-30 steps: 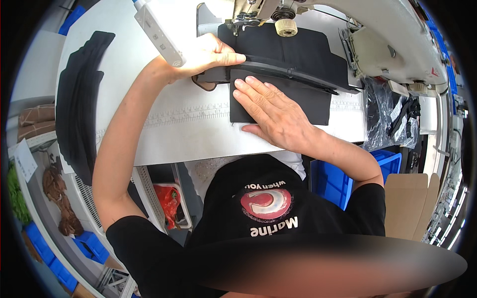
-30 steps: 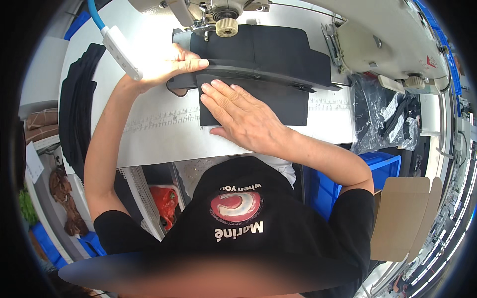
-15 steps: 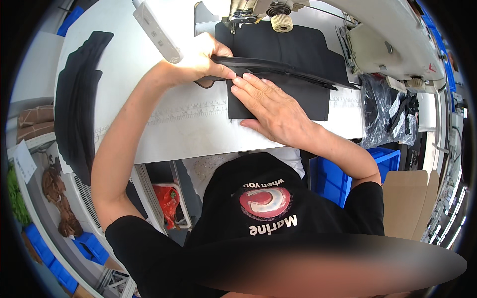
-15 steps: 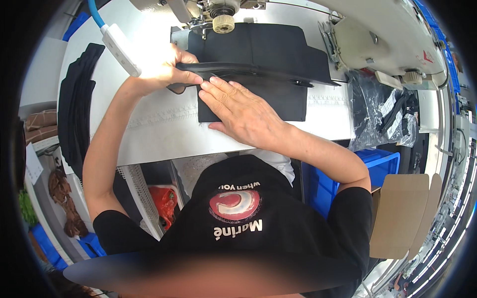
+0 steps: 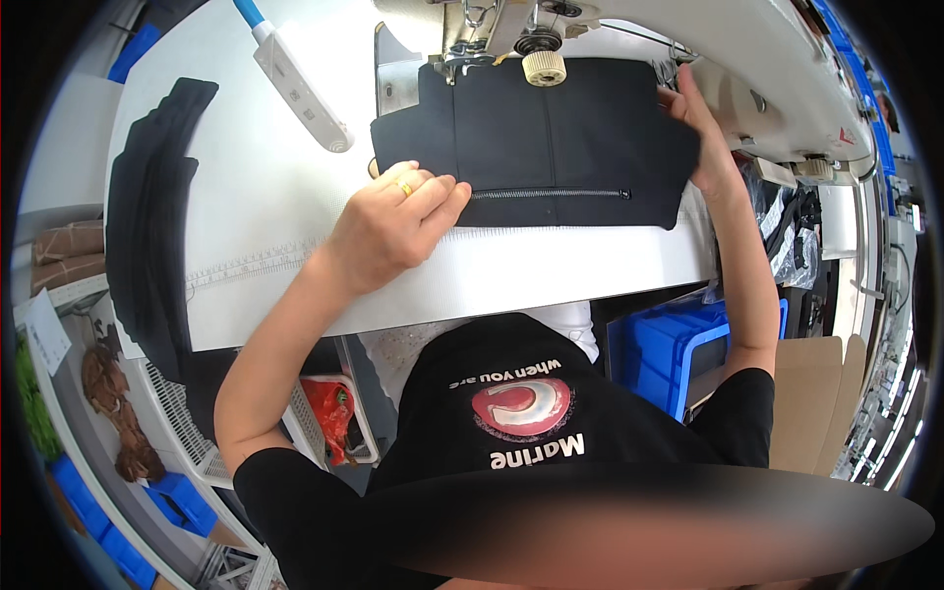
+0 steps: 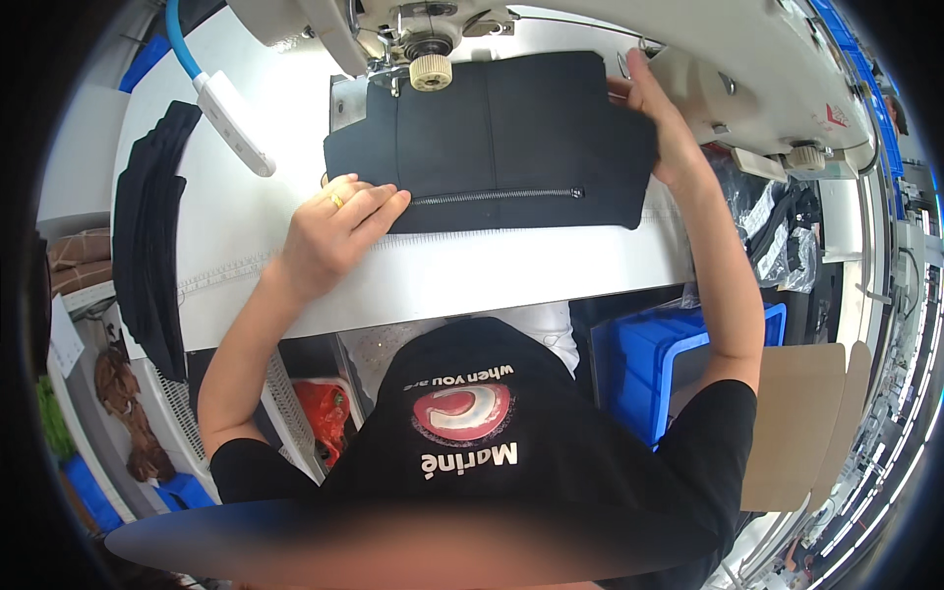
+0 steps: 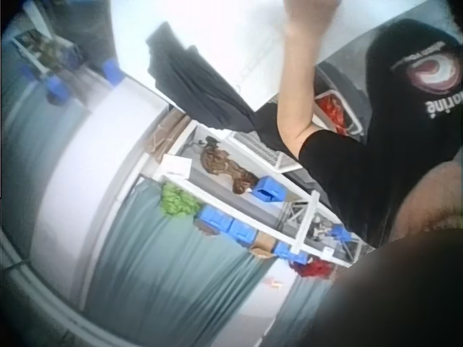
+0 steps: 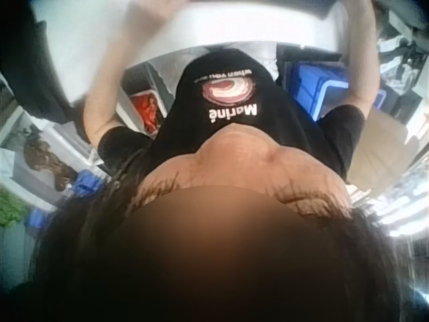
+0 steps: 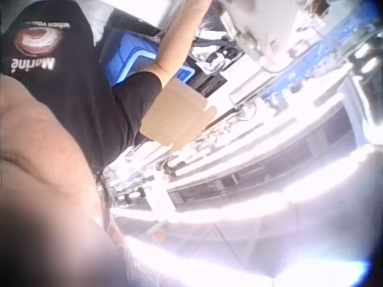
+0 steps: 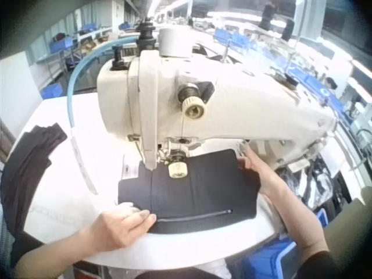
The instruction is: Sewing a zipper into a cutout on a leather panel using an industrial sewing machine.
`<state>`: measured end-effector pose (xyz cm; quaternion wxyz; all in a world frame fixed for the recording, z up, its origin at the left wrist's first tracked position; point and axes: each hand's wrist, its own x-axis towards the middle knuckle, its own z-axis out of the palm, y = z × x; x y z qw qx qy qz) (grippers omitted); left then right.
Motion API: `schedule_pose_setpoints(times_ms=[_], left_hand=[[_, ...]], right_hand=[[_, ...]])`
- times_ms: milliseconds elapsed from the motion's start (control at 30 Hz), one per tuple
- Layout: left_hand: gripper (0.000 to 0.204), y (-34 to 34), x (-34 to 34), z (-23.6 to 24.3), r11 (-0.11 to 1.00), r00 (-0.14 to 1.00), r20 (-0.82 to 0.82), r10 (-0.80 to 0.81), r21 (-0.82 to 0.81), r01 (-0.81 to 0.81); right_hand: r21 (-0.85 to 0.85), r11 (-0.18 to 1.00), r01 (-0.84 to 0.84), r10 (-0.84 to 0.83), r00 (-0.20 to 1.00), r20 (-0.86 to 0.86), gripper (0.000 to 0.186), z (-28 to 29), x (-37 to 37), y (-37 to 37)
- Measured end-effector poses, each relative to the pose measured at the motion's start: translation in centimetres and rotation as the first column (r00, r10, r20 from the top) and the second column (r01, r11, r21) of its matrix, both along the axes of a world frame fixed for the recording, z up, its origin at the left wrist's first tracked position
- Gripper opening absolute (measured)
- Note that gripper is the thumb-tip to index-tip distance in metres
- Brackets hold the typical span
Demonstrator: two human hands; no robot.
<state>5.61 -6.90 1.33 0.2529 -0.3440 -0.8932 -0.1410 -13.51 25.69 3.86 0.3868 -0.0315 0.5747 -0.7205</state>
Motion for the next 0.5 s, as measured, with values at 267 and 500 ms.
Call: schedule_pose_setpoints(times_ms=[267, 500], left_hand=[[0.020, -1.2, -2.8, 0.6, 0.996, 0.991, -0.112, 0.070, 0.055, -0.064], [0.028, -3.3, -7.5, 0.0, 0.999, 0.992, -0.127, -0.005, -0.054, -0.001]], right_hand=[[0.643, 0.753, 0.139, 0.280, 0.818, -0.503, 0.032, -1.0, -3.6, -3.0], [0.175, 0.560, 0.810, 0.645, -0.293, -0.706, 0.031, -3.0, -7.7, -6.6]])
